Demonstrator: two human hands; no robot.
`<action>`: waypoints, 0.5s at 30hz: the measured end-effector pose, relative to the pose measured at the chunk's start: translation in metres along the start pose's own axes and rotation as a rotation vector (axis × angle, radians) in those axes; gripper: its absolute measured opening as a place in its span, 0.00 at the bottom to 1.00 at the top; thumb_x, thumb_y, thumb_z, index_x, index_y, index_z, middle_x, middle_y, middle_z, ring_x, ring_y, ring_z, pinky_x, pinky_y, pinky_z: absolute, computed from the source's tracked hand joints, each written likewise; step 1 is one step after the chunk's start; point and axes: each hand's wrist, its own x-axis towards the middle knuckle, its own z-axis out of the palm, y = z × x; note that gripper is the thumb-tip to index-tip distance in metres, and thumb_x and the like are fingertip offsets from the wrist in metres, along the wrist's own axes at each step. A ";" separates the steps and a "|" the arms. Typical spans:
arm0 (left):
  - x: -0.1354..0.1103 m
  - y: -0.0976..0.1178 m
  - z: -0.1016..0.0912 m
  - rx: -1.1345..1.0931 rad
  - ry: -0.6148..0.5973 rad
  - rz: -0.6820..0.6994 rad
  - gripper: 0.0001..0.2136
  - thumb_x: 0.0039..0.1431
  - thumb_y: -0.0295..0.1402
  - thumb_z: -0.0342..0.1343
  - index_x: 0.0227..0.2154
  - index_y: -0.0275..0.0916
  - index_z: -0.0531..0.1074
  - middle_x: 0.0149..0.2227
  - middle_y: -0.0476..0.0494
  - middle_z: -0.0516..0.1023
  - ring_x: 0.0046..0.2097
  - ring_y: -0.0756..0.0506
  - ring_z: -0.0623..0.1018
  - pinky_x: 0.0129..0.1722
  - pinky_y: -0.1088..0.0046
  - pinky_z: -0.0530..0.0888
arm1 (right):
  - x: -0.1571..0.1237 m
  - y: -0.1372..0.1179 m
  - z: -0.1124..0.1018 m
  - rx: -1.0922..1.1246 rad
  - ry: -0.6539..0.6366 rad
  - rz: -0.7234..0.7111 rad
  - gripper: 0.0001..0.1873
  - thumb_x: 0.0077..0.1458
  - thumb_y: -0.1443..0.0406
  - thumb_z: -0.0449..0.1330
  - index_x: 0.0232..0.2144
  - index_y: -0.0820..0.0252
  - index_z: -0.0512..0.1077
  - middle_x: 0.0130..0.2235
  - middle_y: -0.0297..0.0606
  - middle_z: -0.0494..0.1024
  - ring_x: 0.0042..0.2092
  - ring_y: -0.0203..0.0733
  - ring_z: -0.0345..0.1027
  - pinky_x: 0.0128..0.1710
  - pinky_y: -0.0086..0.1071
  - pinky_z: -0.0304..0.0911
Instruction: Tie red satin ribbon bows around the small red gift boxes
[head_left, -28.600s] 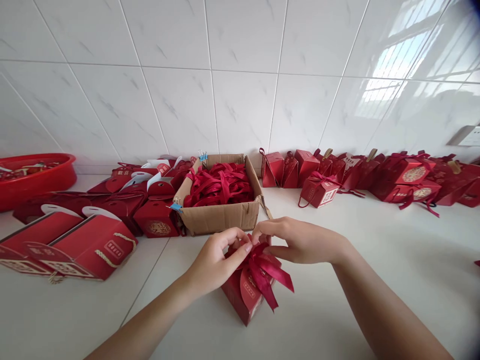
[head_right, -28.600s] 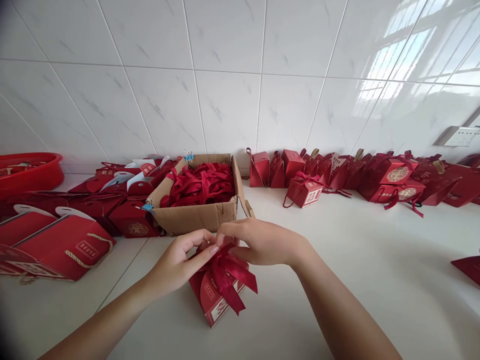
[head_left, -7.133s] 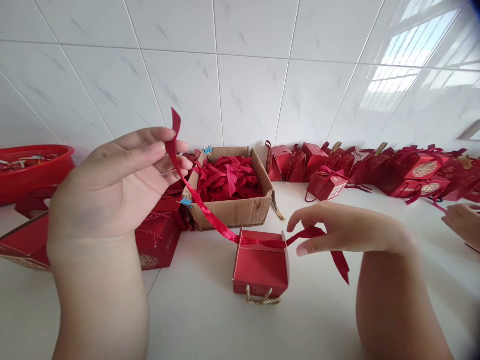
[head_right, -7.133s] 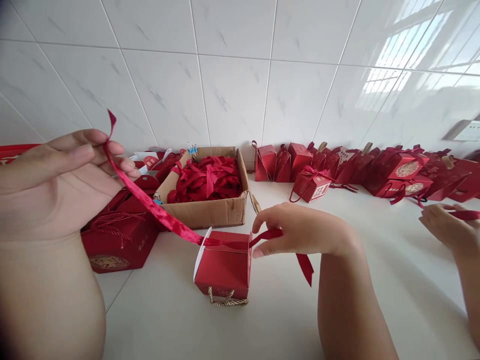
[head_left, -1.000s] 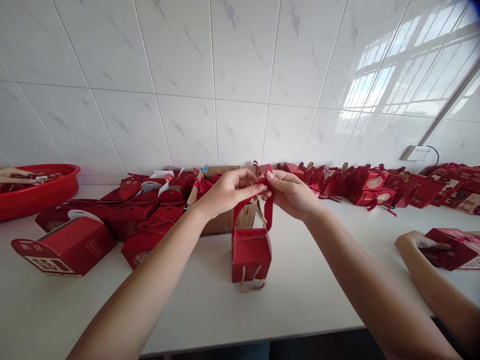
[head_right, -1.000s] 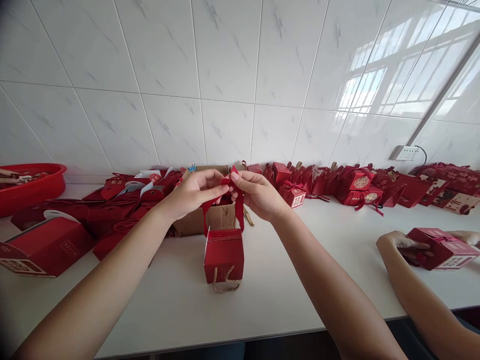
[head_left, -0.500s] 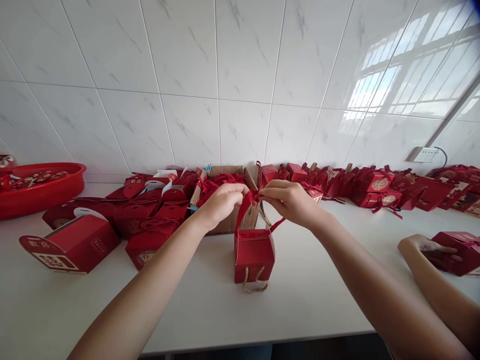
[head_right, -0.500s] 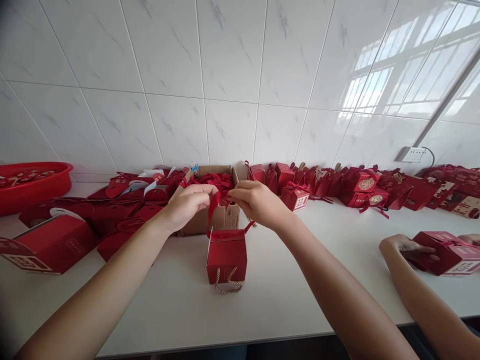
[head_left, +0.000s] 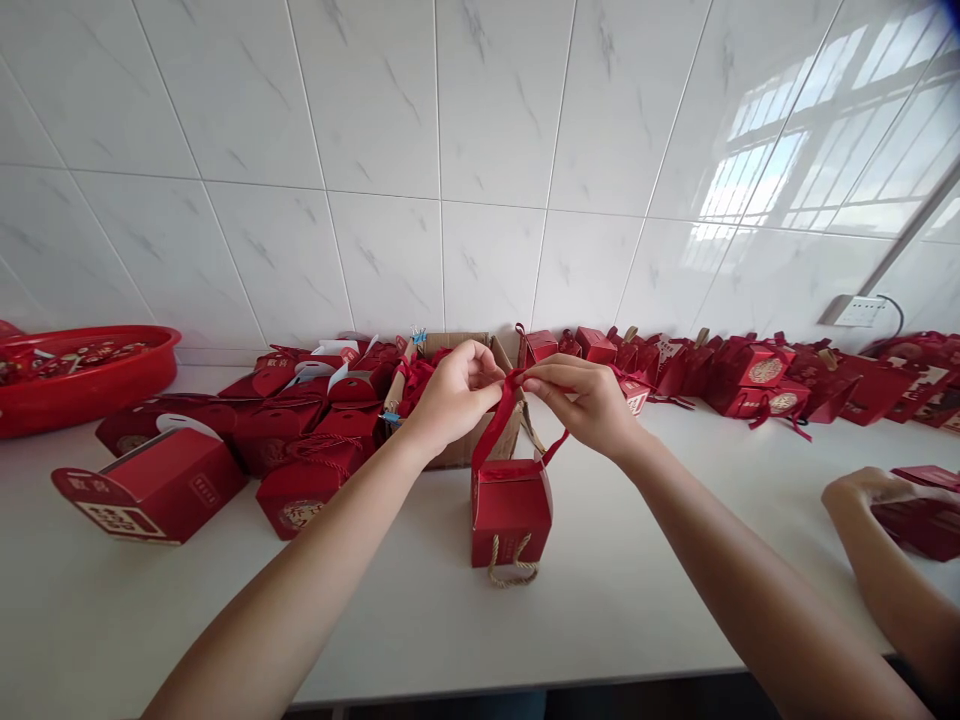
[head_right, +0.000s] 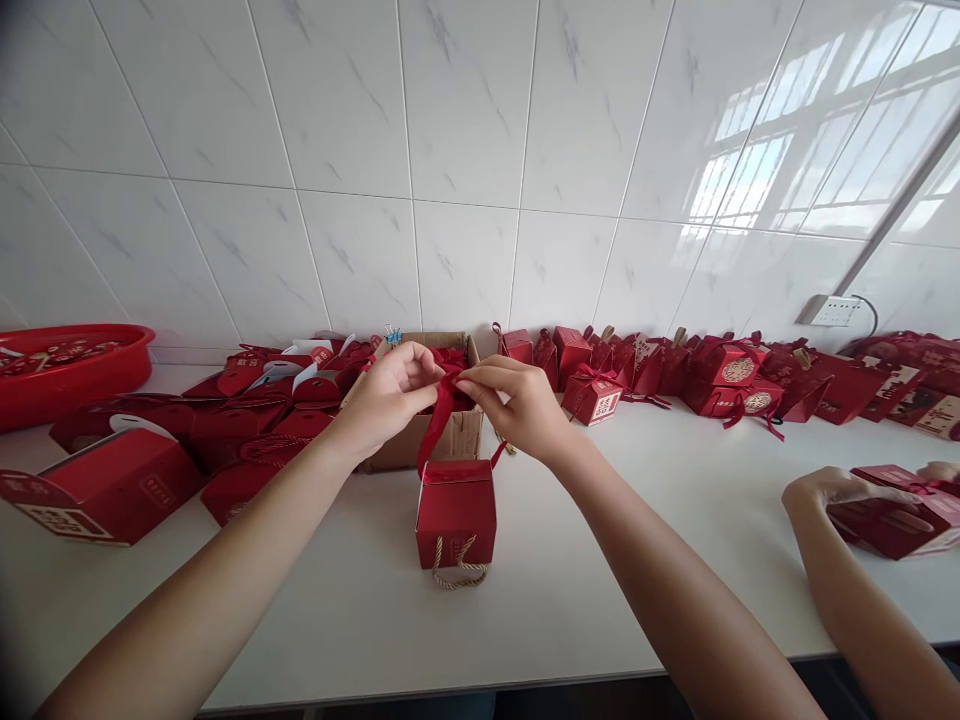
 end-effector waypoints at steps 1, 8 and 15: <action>0.001 0.000 -0.001 0.074 0.045 0.072 0.08 0.50 0.27 0.56 0.29 0.41 0.60 0.30 0.50 0.72 0.33 0.49 0.75 0.32 0.72 0.71 | 0.000 -0.001 0.000 0.075 0.037 0.071 0.10 0.58 0.61 0.57 0.34 0.56 0.78 0.35 0.39 0.78 0.38 0.41 0.71 0.37 0.35 0.67; -0.004 -0.003 -0.019 0.641 0.235 0.516 0.07 0.53 0.24 0.51 0.32 0.41 0.62 0.31 0.48 0.71 0.33 0.48 0.74 0.34 0.72 0.70 | -0.016 0.006 -0.004 0.497 0.275 0.544 0.14 0.51 0.53 0.62 0.31 0.57 0.78 0.31 0.36 0.78 0.37 0.40 0.72 0.38 0.34 0.65; -0.032 -0.010 -0.050 0.802 0.226 0.466 0.07 0.52 0.24 0.51 0.34 0.42 0.63 0.32 0.48 0.72 0.33 0.47 0.74 0.35 0.72 0.71 | -0.071 0.026 -0.010 0.445 0.330 0.742 0.16 0.48 0.52 0.64 0.28 0.59 0.79 0.29 0.39 0.78 0.33 0.41 0.70 0.35 0.34 0.63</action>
